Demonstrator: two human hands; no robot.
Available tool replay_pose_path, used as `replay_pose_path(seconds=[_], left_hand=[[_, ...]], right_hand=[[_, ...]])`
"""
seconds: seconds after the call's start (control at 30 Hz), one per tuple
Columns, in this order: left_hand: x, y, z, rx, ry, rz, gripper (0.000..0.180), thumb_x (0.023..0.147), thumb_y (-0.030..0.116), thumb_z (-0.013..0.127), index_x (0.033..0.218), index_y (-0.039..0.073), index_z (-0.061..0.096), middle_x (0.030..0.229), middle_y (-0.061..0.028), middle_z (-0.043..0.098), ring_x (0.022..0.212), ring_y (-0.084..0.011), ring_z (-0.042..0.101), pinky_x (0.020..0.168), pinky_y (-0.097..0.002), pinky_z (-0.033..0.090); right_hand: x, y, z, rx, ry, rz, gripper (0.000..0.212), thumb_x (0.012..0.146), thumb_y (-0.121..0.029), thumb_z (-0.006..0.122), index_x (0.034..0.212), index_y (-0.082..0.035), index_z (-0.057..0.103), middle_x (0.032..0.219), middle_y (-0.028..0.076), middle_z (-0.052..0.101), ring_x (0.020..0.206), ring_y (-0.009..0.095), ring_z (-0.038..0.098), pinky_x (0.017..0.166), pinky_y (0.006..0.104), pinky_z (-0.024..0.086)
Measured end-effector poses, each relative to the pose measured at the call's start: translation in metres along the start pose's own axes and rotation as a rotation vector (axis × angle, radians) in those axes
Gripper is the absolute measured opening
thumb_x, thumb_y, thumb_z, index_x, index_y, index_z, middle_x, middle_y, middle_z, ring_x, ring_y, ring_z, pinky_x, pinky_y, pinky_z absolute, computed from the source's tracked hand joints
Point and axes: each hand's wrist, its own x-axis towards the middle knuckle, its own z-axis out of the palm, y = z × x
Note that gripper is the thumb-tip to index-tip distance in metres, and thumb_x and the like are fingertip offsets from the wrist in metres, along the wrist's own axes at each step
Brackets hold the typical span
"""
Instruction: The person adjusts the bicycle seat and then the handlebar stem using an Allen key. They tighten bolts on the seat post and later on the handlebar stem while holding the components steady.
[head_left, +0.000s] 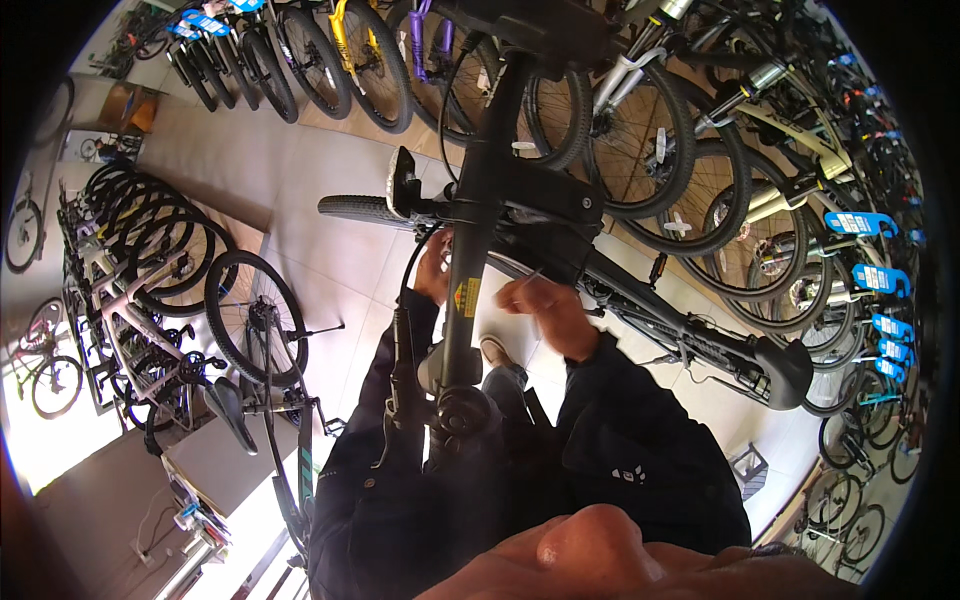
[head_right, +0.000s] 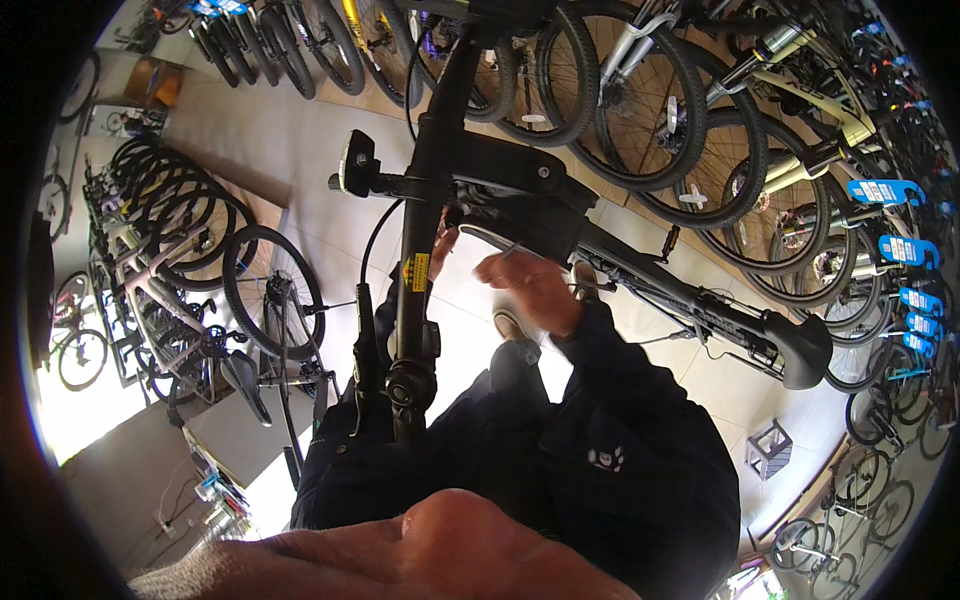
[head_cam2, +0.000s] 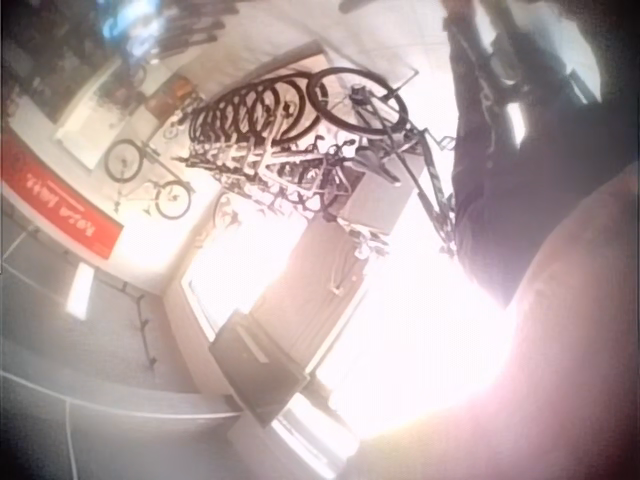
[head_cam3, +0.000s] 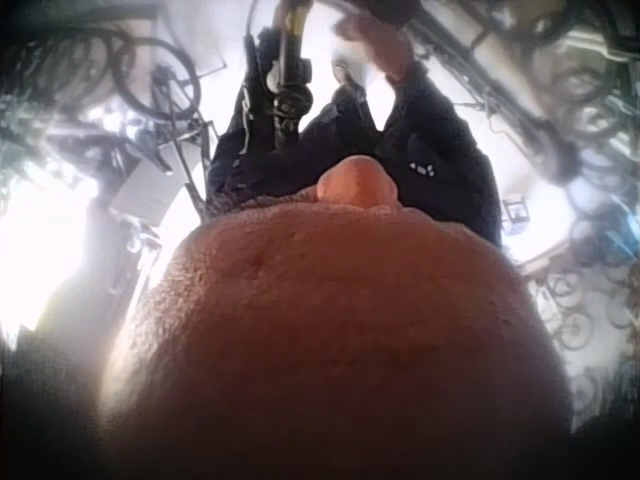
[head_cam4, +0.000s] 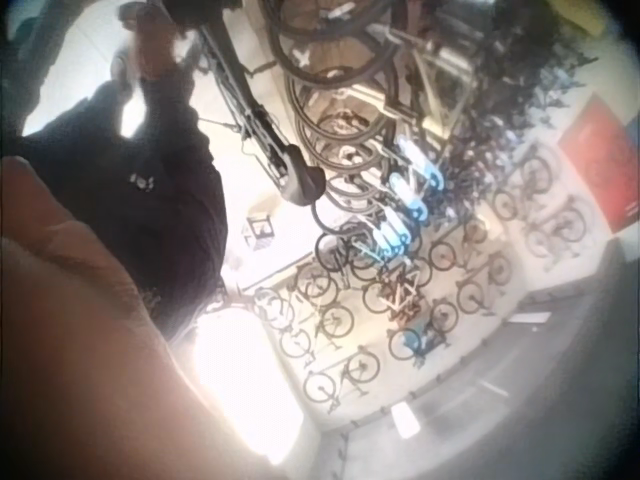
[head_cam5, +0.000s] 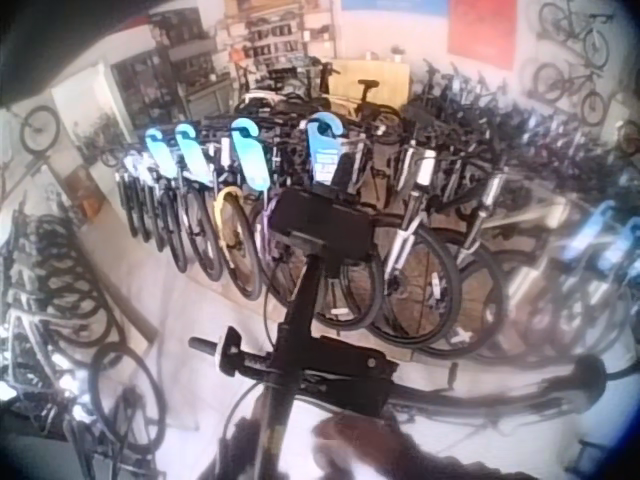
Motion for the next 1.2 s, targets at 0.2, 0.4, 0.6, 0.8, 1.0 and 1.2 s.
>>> replay_pose_path(seconds=[0.2,0.4,0.6,0.8,1.0,1.2], left_hand=[[-0.005,0.027,-0.021,0.026,-0.183,-0.091,0.082,0.095,0.025,0.077,0.162,0.011,0.031,0.158,-0.0119,0.047,0.15,-0.0273,0.042,0.116,-0.0466,0.042],[-0.002,0.044,-0.029,0.4,-0.339,-0.06,0.091,0.087,0.019,0.086,0.16,0.007,0.033,0.143,-0.0137,0.059,0.13,-0.0263,0.06,0.109,-0.0415,0.049],[-0.004,0.018,0.001,-0.108,-0.139,-0.025,0.038,0.111,0.023,0.052,0.145,0.005,0.051,0.112,-0.0068,0.071,0.095,-0.0158,0.07,0.081,-0.0312,0.06],[0.001,0.003,0.0,0.14,-0.062,-0.026,0.03,0.105,0.013,0.058,0.133,0.005,0.063,0.121,-0.0109,0.068,0.112,-0.0251,0.064,0.095,-0.037,0.052],[0.014,0.005,0.016,-0.416,-0.089,-0.041,0.042,0.098,0.014,0.072,0.138,0.01,0.06,0.133,-0.008,0.062,0.119,-0.0202,0.063,0.096,-0.0366,0.056],[0.038,0.015,0.006,0.308,-0.258,-0.035,0.04,0.1,0.024,0.065,0.134,0.003,0.064,0.129,-0.0158,0.07,0.12,-0.0249,0.066,0.101,-0.041,0.054]], right_hand=[[0.026,0.052,0.042,-0.859,0.129,-0.241,0.012,0.098,-0.013,0.069,0.107,-0.005,0.073,0.105,0.014,0.069,0.095,0.036,0.068,0.079,0.0455,0.055],[0.061,0.087,0.062,-0.539,0.229,-0.25,0.013,0.098,-0.007,0.067,0.11,-0.004,0.07,0.097,0.018,0.071,0.092,0.04,0.07,0.078,0.0442,0.057],[0.074,0.086,0.078,-0.384,0.183,-0.27,0.012,0.098,-0.002,0.067,0.109,-0.001,0.071,0.092,0.012,0.076,0.084,0.022,0.077,0.071,0.034,0.063],[0.031,-0.02,-0.028,-0.488,0.14,0.105,0.053,0.087,-0.014,0.087,0.132,-0.003,0.062,0.115,0.011,0.074,0.103,0.019,0.075,0.087,0.0319,0.062],[0.116,-0.073,-0.058,-0.625,-0.357,-0.472,0.059,0.083,-0.022,0.09,0.131,-0.005,0.061,0.114,0.009,0.074,0.103,0.024,0.075,0.09,0.038,0.06],[0.152,-0.052,-0.047,-0.808,-0.682,-0.04,0.058,0.081,-0.027,0.086,0.131,-0.008,0.062,0.119,0.014,0.072,0.108,0.031,0.073,0.095,0.0432,0.057]])
